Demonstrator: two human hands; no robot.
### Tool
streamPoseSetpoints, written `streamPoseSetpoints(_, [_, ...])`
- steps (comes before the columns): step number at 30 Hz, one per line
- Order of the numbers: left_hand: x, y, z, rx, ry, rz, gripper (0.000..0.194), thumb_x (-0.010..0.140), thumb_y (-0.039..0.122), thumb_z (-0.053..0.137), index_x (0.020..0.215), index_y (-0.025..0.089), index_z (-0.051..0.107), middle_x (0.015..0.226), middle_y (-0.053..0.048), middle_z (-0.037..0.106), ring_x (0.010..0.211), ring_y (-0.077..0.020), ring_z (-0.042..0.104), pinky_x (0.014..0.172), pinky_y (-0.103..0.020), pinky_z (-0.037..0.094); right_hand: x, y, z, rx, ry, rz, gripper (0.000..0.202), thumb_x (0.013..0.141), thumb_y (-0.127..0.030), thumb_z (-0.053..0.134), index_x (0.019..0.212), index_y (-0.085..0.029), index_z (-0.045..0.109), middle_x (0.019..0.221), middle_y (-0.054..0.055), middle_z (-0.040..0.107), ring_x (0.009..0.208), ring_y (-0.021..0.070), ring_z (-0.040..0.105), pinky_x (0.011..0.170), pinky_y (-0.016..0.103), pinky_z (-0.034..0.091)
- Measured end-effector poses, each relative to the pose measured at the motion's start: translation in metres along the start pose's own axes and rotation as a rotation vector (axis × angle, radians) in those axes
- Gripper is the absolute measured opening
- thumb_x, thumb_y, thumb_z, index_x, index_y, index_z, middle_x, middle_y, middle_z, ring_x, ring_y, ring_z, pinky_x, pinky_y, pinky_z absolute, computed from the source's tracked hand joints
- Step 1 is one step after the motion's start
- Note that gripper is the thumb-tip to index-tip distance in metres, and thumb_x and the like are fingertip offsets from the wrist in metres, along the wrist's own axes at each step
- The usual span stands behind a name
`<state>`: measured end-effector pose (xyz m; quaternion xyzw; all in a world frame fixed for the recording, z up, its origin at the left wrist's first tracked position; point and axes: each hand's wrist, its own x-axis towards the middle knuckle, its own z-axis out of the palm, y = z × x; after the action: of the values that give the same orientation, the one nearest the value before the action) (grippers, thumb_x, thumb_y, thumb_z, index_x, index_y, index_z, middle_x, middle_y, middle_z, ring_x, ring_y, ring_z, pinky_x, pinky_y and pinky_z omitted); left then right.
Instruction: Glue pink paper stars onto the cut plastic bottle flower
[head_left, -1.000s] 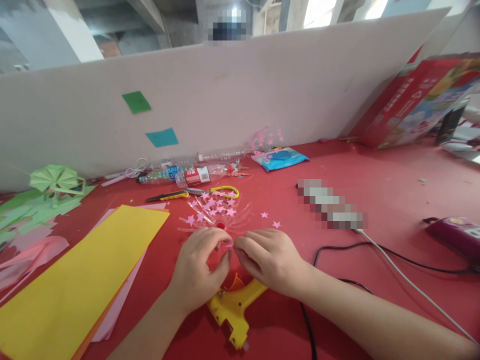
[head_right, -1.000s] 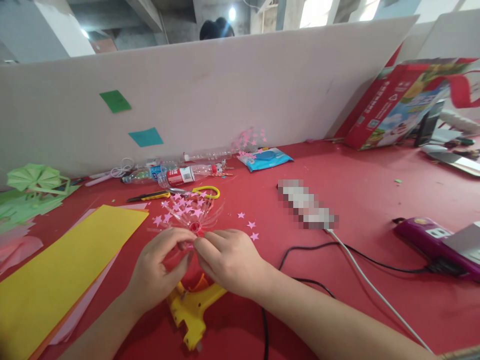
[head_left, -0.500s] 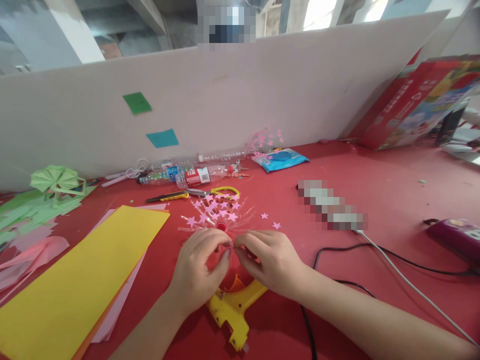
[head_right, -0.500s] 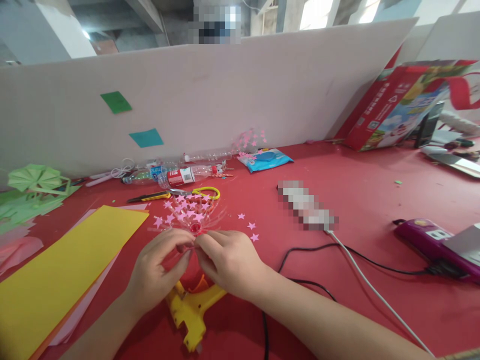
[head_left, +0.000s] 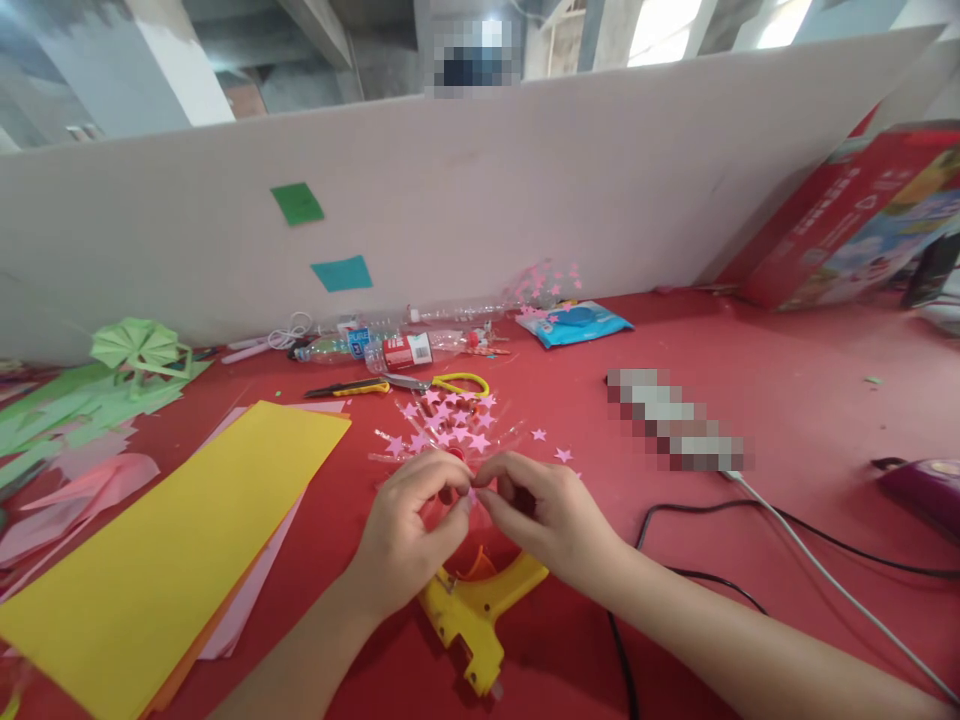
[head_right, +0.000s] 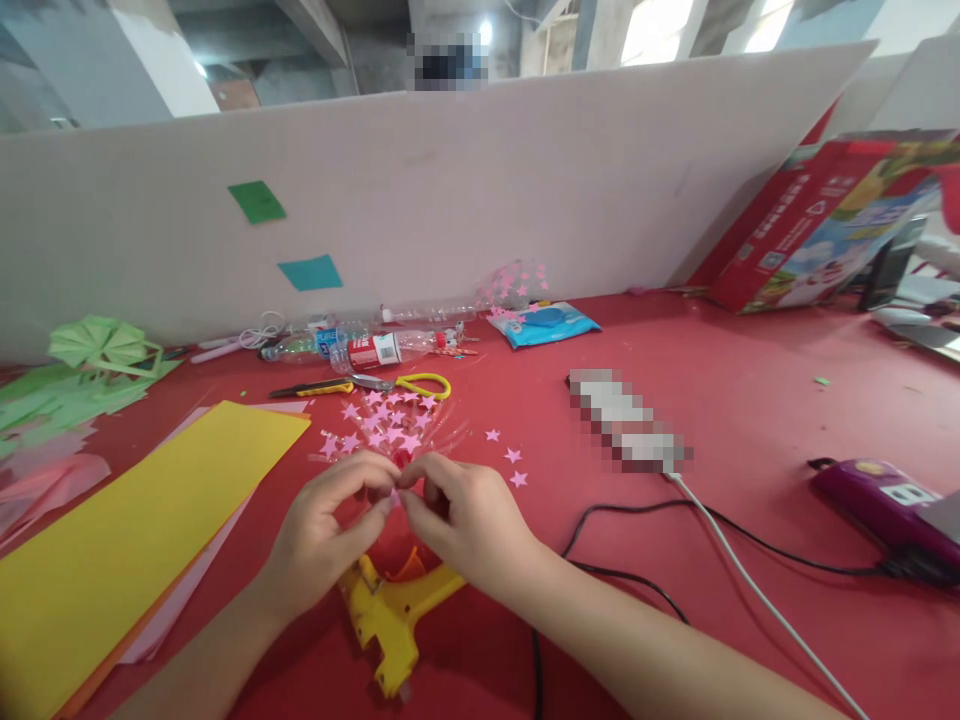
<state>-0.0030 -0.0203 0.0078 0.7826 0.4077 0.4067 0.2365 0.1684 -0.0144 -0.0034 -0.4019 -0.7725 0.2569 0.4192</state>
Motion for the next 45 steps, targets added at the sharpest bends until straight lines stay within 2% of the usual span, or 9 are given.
streamPoseSetpoints(7, [-0.0018, 0.0029, -0.0004, -0.013, -0.003, -0.055, 0.014, 0.077, 0.006, 0.049, 0.075, 0.019, 0.054, 0.078, 0.000, 0.057, 0.071, -0.0127, 0.051, 0.068, -0.026, 0.044, -0.0012, -0.0023, 0.0036, 0.038, -0.036, 0.089, 0.010, 0.081, -0.019, 0.048, 0.078, -0.018, 0.058, 0.050, -0.008, 0.040, 0.044, 0.0063, 0.037, 0.044, 0.017, 0.028])
streamPoseSetpoints(12, [-0.0002, 0.0030, -0.0009, -0.052, -0.008, -0.074, 0.012, 0.085, 0.014, 0.047, 0.078, 0.020, 0.054, 0.080, 0.000, 0.056, 0.074, -0.0130, 0.052, 0.069, -0.026, 0.044, -0.0015, -0.0047, 0.0037, 0.019, -0.021, 0.095, 0.012, 0.083, -0.021, 0.048, 0.081, -0.018, 0.059, 0.050, -0.008, 0.039, 0.044, 0.0064, 0.036, 0.045, 0.017, 0.028])
streamPoseSetpoints(17, [0.0019, -0.0008, 0.0027, 0.017, 0.035, -0.067, 0.013, 0.089, 0.017, 0.044, 0.080, 0.019, 0.052, 0.082, -0.001, 0.057, 0.076, -0.0134, 0.053, 0.070, -0.027, 0.043, -0.0006, -0.0046, 0.0023, 0.009, -0.020, 0.115, 0.016, 0.085, -0.022, 0.047, 0.087, -0.018, 0.062, 0.051, -0.008, 0.040, 0.044, 0.0067, 0.037, 0.045, 0.017, 0.029])
streamPoseSetpoints(25, [0.0027, 0.0010, 0.0030, 0.054, 0.072, -0.106, 0.013, 0.088, 0.017, 0.044, 0.077, 0.020, 0.051, 0.079, -0.001, 0.057, 0.073, -0.0141, 0.053, 0.068, -0.028, 0.043, 0.0002, -0.0042, 0.0018, -0.037, -0.026, 0.104, 0.019, 0.085, -0.023, 0.046, 0.092, -0.017, 0.063, 0.051, -0.008, 0.041, 0.044, 0.0071, 0.039, 0.046, 0.017, 0.030])
streamPoseSetpoints(32, [0.0030, 0.0007, 0.0011, 0.028, 0.066, -0.131, 0.016, 0.091, 0.025, 0.044, 0.079, 0.020, 0.053, 0.078, -0.001, 0.057, 0.074, -0.0148, 0.053, 0.070, -0.029, 0.044, -0.0010, -0.0034, 0.0019, -0.047, -0.022, 0.102, 0.021, 0.086, -0.024, 0.046, 0.094, -0.017, 0.064, 0.050, -0.008, 0.042, 0.043, 0.0076, 0.040, 0.046, 0.017, 0.032])
streamPoseSetpoints(38, [0.0043, 0.0007, 0.0024, 0.060, 0.105, -0.150, 0.018, 0.092, 0.026, 0.041, 0.078, 0.020, 0.051, 0.078, -0.002, 0.057, 0.074, -0.0151, 0.053, 0.070, -0.029, 0.044, -0.0004, -0.0028, 0.0009, -0.053, -0.027, 0.099, 0.021, 0.086, -0.023, 0.046, 0.094, -0.018, 0.064, 0.051, -0.007, 0.044, 0.044, 0.0078, 0.041, 0.046, 0.018, 0.032])
streamPoseSetpoints(45, [0.0046, 0.0017, -0.0006, 0.017, 0.079, -0.183, 0.027, 0.095, 0.031, 0.036, 0.075, 0.020, 0.051, 0.070, 0.001, 0.051, 0.068, -0.0137, 0.051, 0.063, -0.025, 0.041, -0.0005, -0.0009, -0.0001, -0.064, -0.024, 0.081, 0.020, 0.086, -0.022, 0.046, 0.094, -0.018, 0.063, 0.053, -0.007, 0.044, 0.045, 0.0076, 0.042, 0.047, 0.018, 0.032])
